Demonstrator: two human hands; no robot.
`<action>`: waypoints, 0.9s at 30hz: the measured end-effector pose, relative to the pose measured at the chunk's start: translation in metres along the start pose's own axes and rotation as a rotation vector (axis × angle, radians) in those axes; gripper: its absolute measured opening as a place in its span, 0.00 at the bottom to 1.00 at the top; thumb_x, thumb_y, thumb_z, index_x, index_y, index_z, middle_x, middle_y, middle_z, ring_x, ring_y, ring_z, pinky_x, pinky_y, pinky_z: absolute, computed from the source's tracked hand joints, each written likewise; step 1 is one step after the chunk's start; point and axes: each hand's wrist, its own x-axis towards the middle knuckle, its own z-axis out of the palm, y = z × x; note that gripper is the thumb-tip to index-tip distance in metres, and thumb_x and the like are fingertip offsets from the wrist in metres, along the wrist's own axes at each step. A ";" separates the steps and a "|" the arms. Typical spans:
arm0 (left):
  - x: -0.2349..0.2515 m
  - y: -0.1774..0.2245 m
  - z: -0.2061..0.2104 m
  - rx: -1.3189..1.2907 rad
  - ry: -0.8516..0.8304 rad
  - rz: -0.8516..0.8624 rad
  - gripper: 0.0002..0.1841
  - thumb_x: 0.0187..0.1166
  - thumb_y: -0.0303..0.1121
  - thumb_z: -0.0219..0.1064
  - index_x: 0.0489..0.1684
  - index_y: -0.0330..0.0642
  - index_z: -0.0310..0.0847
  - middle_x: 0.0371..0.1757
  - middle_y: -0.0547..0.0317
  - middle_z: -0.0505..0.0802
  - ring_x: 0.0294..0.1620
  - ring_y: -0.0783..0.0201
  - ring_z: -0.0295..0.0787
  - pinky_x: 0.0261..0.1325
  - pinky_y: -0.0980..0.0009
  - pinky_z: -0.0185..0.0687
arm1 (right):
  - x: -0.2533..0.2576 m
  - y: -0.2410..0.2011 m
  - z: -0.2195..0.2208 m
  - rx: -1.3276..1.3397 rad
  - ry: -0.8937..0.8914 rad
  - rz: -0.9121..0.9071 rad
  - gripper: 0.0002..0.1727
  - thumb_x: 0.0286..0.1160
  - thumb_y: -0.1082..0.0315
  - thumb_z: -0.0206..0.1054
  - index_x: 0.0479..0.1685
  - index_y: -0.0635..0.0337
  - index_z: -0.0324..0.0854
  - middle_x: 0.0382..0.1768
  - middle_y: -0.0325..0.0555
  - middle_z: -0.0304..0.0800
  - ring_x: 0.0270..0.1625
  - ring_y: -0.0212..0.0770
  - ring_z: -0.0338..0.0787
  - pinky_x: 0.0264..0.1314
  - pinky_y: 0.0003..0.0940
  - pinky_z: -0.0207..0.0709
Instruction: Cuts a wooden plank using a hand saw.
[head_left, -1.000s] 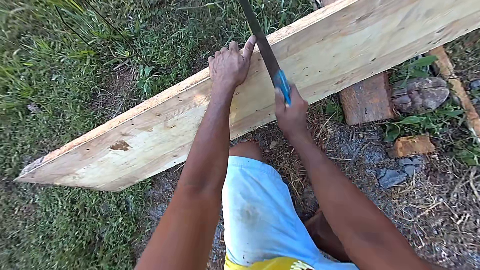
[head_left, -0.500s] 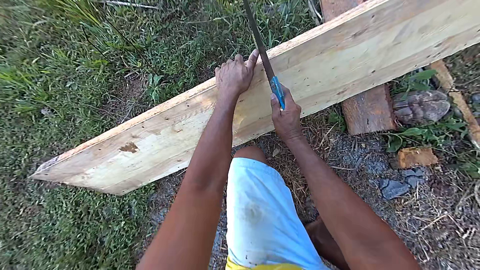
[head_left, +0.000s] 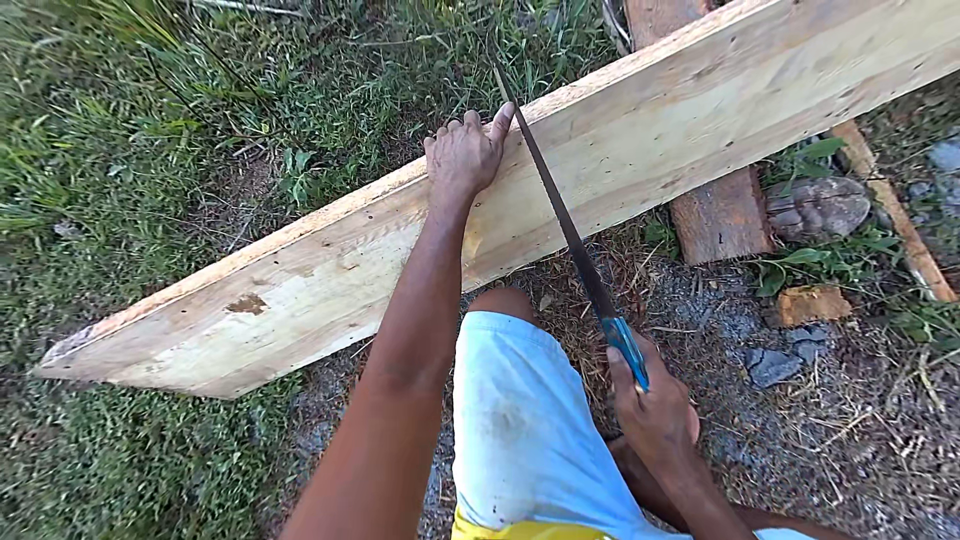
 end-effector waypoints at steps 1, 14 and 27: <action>-0.001 0.000 0.000 0.006 0.003 0.000 0.53 0.79 0.77 0.19 0.67 0.41 0.78 0.63 0.41 0.90 0.71 0.42 0.83 0.71 0.38 0.71 | 0.000 0.000 -0.001 -0.009 0.008 -0.007 0.25 0.90 0.54 0.58 0.71 0.64 0.83 0.34 0.44 0.94 0.28 0.26 0.89 0.32 0.23 0.84; -0.010 0.002 -0.001 0.010 0.002 0.005 0.52 0.79 0.77 0.20 0.67 0.45 0.79 0.63 0.44 0.90 0.71 0.43 0.83 0.69 0.35 0.71 | 0.121 -0.039 0.046 0.041 -0.101 -0.002 0.24 0.93 0.53 0.55 0.81 0.50 0.72 0.27 0.50 0.87 0.22 0.49 0.86 0.24 0.50 0.81; 0.007 -0.002 -0.001 -0.010 -0.026 -0.028 0.52 0.80 0.75 0.18 0.69 0.44 0.78 0.67 0.44 0.89 0.75 0.44 0.82 0.72 0.35 0.69 | 0.116 -0.012 0.071 0.088 -0.018 -0.030 0.23 0.89 0.59 0.58 0.71 0.68 0.81 0.32 0.57 0.93 0.29 0.52 0.92 0.34 0.51 0.86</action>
